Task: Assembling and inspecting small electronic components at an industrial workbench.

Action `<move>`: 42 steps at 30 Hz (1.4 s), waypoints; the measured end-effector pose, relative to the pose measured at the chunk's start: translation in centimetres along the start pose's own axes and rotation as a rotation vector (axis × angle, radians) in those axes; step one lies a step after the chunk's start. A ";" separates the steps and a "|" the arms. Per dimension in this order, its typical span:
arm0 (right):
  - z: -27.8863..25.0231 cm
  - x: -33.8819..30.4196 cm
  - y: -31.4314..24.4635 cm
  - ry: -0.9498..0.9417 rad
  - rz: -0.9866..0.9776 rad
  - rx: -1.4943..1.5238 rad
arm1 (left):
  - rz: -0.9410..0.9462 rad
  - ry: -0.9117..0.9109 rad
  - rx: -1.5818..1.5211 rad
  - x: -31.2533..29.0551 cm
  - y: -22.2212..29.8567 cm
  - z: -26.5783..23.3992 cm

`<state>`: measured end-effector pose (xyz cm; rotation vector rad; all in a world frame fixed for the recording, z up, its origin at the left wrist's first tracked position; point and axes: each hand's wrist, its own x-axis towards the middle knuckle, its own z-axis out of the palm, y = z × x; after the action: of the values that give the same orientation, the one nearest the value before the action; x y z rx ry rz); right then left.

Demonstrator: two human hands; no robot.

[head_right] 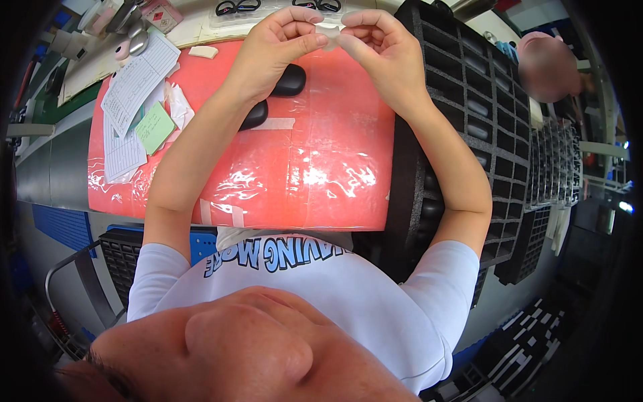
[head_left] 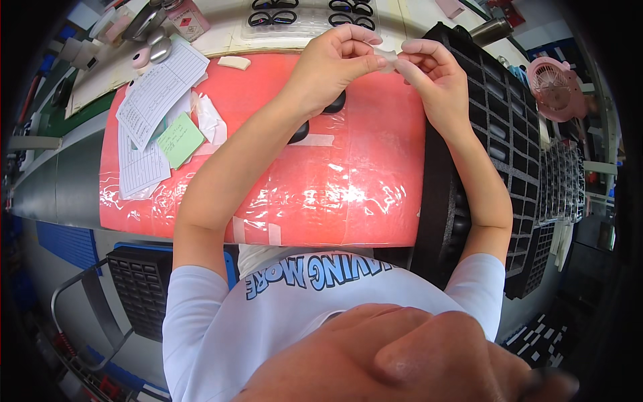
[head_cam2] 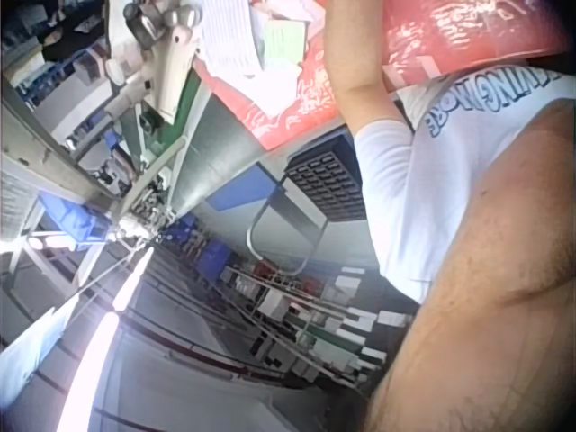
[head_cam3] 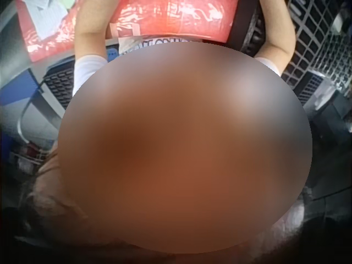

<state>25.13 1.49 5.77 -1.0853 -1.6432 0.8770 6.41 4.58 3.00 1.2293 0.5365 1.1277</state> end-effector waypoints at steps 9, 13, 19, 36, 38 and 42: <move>0.3 -0.1 -0.4 0.003 0.019 0.011 | -0.020 -0.016 -0.156 0.3 -0.5 -0.4; 0.2 -0.1 0.0 -0.002 0.014 -0.014 | -0.024 -0.023 -0.177 0.4 -0.9 -0.3; 0.4 -0.2 -0.3 0.002 -0.013 -0.046 | -0.069 -0.037 -0.148 0.2 -0.6 -0.2; 0.9 -0.4 -1.1 0.108 -0.315 -0.557 | -0.043 0.010 -0.219 0.3 -1.3 -0.2; 1.1 -0.1 -0.8 0.110 -0.354 -0.581 | -0.052 0.006 -0.205 0.2 -1.1 -0.4; 0.9 -0.2 -0.6 0.107 -0.337 -0.590 | -0.066 -0.023 -0.189 0.0 -0.5 -0.1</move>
<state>24.17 0.98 6.01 -1.1634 -1.9738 0.1048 6.50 4.65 2.49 1.0530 0.4395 1.0810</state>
